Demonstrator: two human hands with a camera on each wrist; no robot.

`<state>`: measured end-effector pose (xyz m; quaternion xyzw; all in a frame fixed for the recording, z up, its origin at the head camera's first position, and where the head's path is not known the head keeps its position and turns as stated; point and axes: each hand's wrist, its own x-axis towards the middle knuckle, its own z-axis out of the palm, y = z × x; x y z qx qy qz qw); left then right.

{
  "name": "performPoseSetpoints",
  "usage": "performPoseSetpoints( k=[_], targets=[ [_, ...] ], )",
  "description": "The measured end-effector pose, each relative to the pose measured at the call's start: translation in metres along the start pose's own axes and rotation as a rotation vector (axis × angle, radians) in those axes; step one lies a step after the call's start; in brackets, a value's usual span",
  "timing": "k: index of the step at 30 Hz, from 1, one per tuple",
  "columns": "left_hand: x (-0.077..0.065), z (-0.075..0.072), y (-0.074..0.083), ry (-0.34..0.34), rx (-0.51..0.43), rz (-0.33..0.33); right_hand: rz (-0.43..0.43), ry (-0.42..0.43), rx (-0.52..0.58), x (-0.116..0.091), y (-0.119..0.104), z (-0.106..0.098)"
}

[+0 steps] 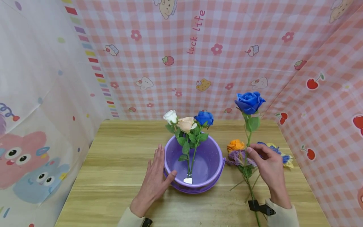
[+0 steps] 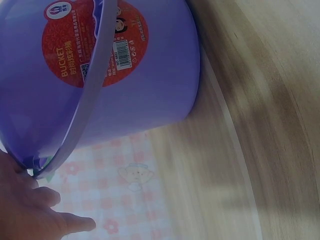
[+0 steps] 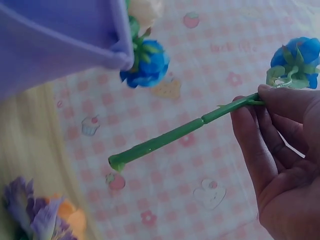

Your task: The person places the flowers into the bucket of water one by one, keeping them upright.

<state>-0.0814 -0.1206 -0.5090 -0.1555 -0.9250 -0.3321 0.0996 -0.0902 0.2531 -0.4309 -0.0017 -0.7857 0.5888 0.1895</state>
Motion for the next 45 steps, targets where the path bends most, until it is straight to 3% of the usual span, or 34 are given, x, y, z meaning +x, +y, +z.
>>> performPoseSetpoints(
  k=[16, 24, 45],
  targets=[
    [-0.001, 0.000, 0.000, 0.002, 0.002, 0.006, -0.038, 0.002, 0.106, 0.006, -0.025, 0.039],
    [-0.001, 0.001, -0.001, 0.011, 0.006, 0.014, -0.006, -0.011, 0.230, 0.006, -0.030, 0.062],
    [0.000, 0.001, 0.000, 0.002, -0.002, -0.002, 0.093, -0.168, 0.102, -0.006, -0.013, 0.094]
  ],
)
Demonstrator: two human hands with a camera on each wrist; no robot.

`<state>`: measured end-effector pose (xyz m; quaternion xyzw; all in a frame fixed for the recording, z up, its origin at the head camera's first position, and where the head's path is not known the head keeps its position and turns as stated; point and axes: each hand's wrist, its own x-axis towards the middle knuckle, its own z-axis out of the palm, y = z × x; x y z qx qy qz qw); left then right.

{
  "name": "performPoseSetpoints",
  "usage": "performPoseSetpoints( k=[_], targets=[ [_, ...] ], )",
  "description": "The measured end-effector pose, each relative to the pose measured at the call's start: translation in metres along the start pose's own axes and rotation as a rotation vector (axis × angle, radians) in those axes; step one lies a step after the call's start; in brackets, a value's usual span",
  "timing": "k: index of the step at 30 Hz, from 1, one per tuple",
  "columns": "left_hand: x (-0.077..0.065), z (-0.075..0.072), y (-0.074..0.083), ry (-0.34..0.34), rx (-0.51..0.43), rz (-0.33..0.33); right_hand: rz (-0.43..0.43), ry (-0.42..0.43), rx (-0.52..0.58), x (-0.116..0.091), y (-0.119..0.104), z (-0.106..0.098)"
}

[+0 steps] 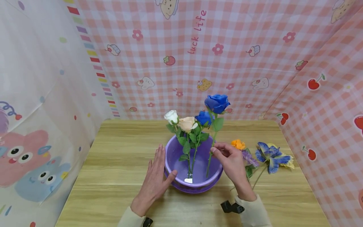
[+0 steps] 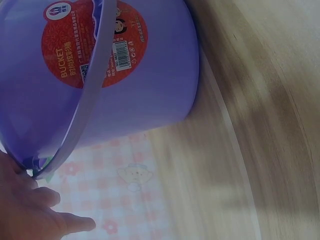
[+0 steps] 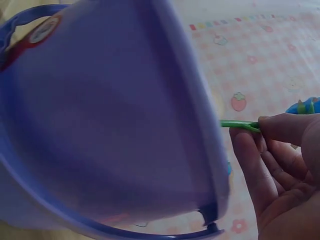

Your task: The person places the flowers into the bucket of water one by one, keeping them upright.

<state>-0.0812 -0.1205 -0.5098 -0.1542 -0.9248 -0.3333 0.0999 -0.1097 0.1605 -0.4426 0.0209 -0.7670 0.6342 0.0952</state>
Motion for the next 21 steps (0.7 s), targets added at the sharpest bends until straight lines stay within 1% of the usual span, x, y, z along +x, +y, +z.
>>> performPoseSetpoints(
  k=[6, 10, 17, 21],
  targets=[
    [0.000, -0.001, 0.000, -0.003, -0.001, -0.001, 0.021, -0.023, -0.103, -0.001, 0.005, 0.007],
    [0.001, -0.001, 0.000, -0.010, -0.002, -0.007, 0.020, -0.036, -0.148, -0.001, 0.005, 0.010],
    [0.000, 0.000, 0.000, -0.017, -0.004, -0.014, -0.004, -0.023, -0.205, -0.001, 0.005, 0.013],
    [0.000, 0.000, 0.001, -0.006, -0.004, -0.007, -0.050, -0.038, -0.207, -0.001, 0.005, 0.016]
  ],
)
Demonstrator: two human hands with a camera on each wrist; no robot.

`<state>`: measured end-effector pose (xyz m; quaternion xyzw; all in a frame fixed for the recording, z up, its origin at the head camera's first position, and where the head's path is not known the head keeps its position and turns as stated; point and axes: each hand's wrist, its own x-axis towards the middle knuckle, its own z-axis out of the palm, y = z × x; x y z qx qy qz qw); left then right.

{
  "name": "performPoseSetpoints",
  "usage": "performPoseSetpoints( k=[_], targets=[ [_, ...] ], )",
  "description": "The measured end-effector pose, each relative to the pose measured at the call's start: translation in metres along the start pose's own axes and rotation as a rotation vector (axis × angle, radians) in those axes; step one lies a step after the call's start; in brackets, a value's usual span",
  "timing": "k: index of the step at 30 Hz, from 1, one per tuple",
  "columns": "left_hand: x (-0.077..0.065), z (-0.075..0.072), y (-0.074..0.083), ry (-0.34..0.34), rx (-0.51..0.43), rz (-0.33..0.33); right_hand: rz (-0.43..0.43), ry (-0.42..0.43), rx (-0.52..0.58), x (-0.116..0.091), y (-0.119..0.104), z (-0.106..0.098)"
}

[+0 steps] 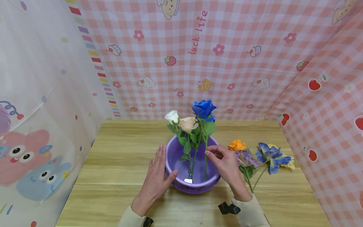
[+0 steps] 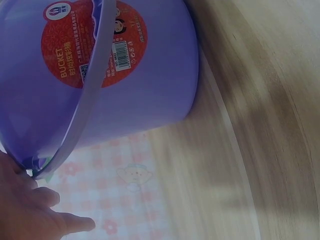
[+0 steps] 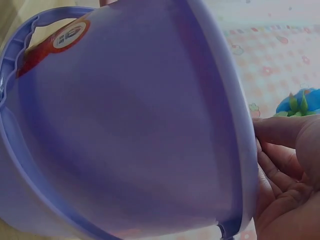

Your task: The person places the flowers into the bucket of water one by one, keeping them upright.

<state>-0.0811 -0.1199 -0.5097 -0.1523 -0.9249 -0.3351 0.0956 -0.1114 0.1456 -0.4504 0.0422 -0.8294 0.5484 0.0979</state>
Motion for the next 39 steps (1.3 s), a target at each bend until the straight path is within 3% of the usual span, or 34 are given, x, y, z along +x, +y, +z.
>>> performPoseSetpoints(
  k=[11, 24, 39],
  targets=[
    [0.000, 0.001, 0.002, 0.007, 0.012, 0.010, -0.108, -0.089, -0.068, 0.002, -0.004, 0.012],
    [-0.002, 0.003, 0.002, 0.024, -0.010, 0.007, -0.184, -0.216, -0.253, 0.011, -0.009, 0.027],
    [-0.002, 0.004, 0.002, 0.038, -0.011, 0.001, -0.116, -0.366, -0.365, 0.026, -0.012, 0.034]
  ],
)
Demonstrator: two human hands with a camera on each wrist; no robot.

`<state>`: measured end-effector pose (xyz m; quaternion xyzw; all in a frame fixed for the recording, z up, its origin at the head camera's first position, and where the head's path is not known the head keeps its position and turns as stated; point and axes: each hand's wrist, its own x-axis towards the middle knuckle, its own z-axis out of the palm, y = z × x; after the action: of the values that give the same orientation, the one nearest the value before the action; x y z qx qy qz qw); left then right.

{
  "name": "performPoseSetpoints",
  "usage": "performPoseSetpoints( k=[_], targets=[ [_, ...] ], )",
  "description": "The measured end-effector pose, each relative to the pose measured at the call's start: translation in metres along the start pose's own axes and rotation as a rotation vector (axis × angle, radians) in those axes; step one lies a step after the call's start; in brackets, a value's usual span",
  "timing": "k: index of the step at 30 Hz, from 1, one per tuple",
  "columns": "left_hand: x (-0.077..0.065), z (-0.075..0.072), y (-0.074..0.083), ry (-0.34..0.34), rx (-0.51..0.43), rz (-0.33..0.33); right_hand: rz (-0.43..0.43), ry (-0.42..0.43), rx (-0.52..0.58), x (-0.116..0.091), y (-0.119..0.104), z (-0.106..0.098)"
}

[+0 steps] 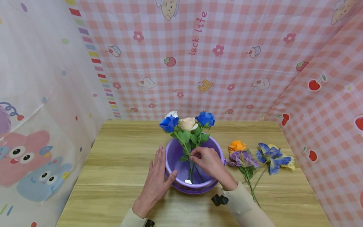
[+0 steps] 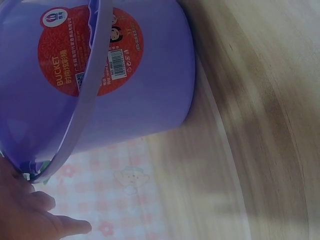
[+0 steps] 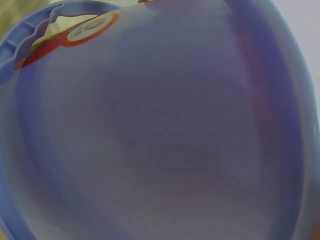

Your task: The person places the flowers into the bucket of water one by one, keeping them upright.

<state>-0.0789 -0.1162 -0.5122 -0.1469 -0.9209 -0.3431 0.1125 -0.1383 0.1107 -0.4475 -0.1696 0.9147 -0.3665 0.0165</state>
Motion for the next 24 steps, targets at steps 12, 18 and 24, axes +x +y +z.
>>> performPoseSetpoints(
  k=[12, 18, 24],
  targets=[
    [0.000, 0.001, -0.001, 0.010, -0.009, 0.017, 0.031, -0.037, -0.072, 0.008, 0.000, 0.006],
    [0.000, 0.001, -0.002, 0.010, -0.014, 0.019, 0.063, -0.047, -0.102, 0.010, 0.000, 0.008],
    [-0.001, 0.001, -0.002, 0.006, -0.009, 0.012, 0.075, -0.075, -0.103, 0.011, 0.000, 0.009]
  ],
)
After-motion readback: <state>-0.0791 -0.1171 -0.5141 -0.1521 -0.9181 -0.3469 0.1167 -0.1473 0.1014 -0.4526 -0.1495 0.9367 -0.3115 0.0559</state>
